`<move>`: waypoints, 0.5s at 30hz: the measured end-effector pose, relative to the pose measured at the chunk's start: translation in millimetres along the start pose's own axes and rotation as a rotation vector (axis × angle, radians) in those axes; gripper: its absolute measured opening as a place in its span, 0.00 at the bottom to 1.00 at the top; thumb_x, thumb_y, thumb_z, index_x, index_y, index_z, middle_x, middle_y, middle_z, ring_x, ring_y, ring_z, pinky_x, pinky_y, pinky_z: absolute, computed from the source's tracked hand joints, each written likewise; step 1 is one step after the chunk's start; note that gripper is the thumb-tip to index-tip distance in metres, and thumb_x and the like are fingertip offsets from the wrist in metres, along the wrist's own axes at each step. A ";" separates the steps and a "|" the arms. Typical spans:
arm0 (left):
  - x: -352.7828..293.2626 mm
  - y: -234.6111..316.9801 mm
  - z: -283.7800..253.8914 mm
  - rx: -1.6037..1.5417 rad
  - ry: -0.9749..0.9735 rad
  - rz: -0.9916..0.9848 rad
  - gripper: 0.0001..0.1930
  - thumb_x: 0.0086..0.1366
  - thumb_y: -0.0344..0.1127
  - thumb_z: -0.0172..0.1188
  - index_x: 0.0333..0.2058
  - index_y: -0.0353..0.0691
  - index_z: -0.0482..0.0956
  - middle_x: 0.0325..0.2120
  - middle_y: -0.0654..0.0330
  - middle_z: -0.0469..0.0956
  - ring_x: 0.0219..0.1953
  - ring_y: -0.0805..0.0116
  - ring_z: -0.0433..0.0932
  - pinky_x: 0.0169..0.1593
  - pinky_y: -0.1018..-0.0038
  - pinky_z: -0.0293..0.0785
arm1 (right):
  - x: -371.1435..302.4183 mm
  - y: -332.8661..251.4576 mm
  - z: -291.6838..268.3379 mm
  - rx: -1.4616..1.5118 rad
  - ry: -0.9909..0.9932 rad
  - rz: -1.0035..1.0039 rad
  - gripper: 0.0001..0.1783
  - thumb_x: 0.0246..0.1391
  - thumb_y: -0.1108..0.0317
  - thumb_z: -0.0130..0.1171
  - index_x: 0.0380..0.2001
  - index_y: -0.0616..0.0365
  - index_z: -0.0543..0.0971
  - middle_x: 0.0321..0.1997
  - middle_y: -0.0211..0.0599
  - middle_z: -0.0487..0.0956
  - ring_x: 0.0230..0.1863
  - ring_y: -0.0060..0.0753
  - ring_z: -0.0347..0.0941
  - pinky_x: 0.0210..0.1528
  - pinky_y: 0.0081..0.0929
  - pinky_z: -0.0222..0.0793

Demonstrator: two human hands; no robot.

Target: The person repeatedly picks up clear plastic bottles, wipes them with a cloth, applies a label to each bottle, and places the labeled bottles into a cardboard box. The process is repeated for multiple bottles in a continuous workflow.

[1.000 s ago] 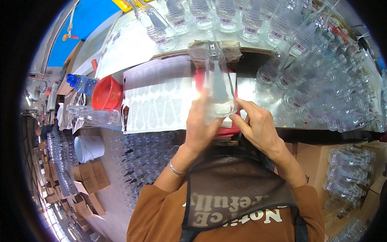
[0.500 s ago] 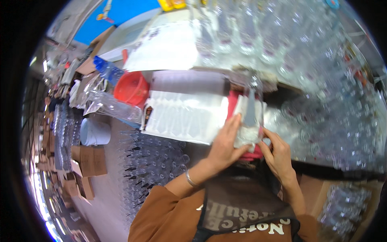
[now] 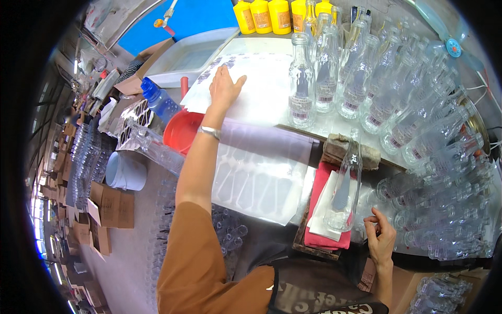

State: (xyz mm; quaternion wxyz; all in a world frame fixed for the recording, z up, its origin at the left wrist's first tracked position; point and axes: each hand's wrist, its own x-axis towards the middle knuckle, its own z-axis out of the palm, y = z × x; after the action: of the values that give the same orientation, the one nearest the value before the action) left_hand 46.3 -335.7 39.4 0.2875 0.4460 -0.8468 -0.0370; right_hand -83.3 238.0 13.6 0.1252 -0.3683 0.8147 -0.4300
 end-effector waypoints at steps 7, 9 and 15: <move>44.9 0.0 18.6 0.098 -0.293 -0.246 0.44 0.64 0.62 0.55 0.69 0.34 0.59 0.70 0.47 0.59 0.73 0.48 0.52 0.71 0.41 0.43 | 6.7 8.0 6.8 -0.047 0.004 -0.001 0.20 0.54 0.75 0.63 0.52 0.67 0.78 0.35 0.40 0.84 0.20 0.24 0.70 0.26 0.24 0.68; 39.7 1.5 18.8 0.147 -0.279 -0.206 0.44 0.65 0.62 0.53 0.69 0.34 0.59 0.69 0.47 0.61 0.73 0.48 0.52 0.71 0.41 0.42 | 8.2 7.1 11.6 -0.047 0.001 -0.011 0.20 0.54 0.74 0.63 0.51 0.67 0.79 0.35 0.39 0.84 0.20 0.24 0.71 0.26 0.24 0.68; -54.7 28.5 -27.7 0.285 -0.251 0.007 0.43 0.66 0.64 0.51 0.68 0.34 0.61 0.65 0.44 0.67 0.70 0.45 0.59 0.71 0.44 0.47 | 7.8 4.7 14.4 -0.066 -0.054 -0.027 0.19 0.55 0.74 0.64 0.50 0.67 0.79 0.34 0.39 0.84 0.21 0.25 0.73 0.26 0.24 0.69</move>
State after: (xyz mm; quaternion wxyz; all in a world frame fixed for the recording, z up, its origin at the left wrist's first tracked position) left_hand 63.7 -270.7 46.7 0.1134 0.4712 -0.8742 0.0291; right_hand -83.6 225.5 2.1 0.1295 -0.3946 0.8197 -0.3945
